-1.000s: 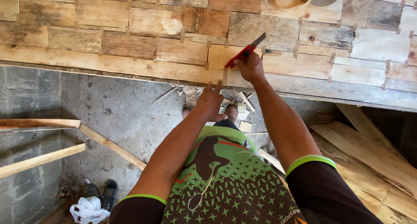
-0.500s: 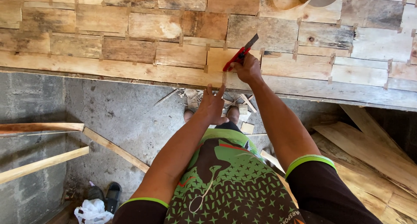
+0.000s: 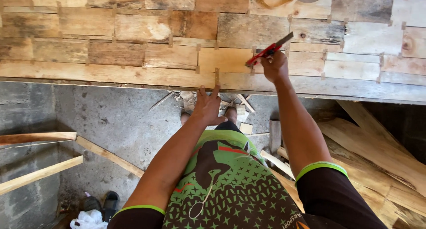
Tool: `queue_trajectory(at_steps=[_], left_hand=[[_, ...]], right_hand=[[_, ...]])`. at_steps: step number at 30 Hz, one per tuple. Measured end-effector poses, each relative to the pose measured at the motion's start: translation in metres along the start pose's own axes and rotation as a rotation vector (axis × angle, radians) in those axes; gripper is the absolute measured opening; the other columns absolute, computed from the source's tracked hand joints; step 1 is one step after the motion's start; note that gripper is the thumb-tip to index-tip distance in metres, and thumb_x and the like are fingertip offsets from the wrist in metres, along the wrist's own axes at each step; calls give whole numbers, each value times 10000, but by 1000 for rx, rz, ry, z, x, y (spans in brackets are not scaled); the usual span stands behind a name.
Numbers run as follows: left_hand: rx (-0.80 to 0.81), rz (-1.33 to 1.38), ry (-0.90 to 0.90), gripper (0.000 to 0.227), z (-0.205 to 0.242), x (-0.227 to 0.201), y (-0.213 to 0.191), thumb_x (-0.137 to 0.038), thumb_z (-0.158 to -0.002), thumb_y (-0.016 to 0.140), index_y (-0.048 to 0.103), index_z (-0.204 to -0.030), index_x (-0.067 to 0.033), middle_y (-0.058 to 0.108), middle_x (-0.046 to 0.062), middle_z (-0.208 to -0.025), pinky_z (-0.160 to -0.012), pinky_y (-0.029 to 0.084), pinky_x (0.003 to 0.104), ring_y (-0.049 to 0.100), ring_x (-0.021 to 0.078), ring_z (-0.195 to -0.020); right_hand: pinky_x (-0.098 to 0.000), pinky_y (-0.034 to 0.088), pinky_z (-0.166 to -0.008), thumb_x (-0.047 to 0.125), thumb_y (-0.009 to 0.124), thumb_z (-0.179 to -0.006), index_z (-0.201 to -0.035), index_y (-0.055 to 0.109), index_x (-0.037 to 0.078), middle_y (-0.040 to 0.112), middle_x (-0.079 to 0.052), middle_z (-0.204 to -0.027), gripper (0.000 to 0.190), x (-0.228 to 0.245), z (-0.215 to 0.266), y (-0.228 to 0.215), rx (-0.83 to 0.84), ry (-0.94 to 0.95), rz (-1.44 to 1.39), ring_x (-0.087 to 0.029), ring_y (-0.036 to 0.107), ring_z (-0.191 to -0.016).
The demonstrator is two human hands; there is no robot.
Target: Trimming the edges and seams of wooden slats on a large panel using a utility knife.
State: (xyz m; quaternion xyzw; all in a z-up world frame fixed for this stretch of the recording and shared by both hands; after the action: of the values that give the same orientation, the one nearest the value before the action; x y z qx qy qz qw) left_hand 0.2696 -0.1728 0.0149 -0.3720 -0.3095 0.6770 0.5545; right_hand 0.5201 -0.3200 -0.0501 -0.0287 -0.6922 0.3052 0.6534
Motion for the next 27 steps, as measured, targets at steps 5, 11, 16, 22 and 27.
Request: queue_trajectory(at_steps=[5,11,16,22,27], left_hand=[[-65,-26,-66,665,-31,-16,21,-525,-767,818,721,-1173,-7,188,219,-1654,-1204,148,703,186,584,-1484],[52,-32,47,538,-42,-57,11,-391,-774,805,744,-1182,-45,178,247,-1679,-1272,158,601,202,470,-1543],[49,-8,53,677,-41,-59,8,-444,-744,815,691,-1243,-6,138,274,-1643,-1208,202,571,176,515,-1498],[108,-13,37,655,-33,-60,-1,-506,-783,788,730,-1187,7,112,261,-1686,-1259,177,543,137,493,-1545],[148,19,10,666,-36,-62,-1,-543,-782,782,739,-1163,1,102,246,-1690,-1258,182,532,134,495,-1539]], right_hand=[[-315,556,-753,97,810,-877,-997,690,19,757,-72,-909,187,-22,20,-10,204,21,-77,-145,700,-837],[-339,540,-712,147,832,-869,-949,728,8,761,-101,-874,191,-17,29,-17,70,121,96,-164,682,-770],[-311,568,-705,162,787,-869,-956,718,29,782,-67,-870,174,-21,26,-16,48,174,-72,-114,736,-778],[-334,535,-685,142,809,-870,-934,731,19,771,-87,-858,160,-12,20,-20,-19,52,-72,-162,673,-745],[-365,521,-668,145,826,-867,-936,744,16,756,-109,-852,168,-8,18,-14,35,47,20,-196,661,-740]])
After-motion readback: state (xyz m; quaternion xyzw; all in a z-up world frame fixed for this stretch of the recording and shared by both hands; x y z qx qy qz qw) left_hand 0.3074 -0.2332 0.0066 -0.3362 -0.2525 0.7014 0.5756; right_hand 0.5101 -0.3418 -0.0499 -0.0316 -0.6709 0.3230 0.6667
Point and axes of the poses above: each hand's wrist, its own z-axis away from the middle knuckle, its own y-axis out of the palm, x = y × z, the point moved 9 cm from there along -z, towards the middle knuckle
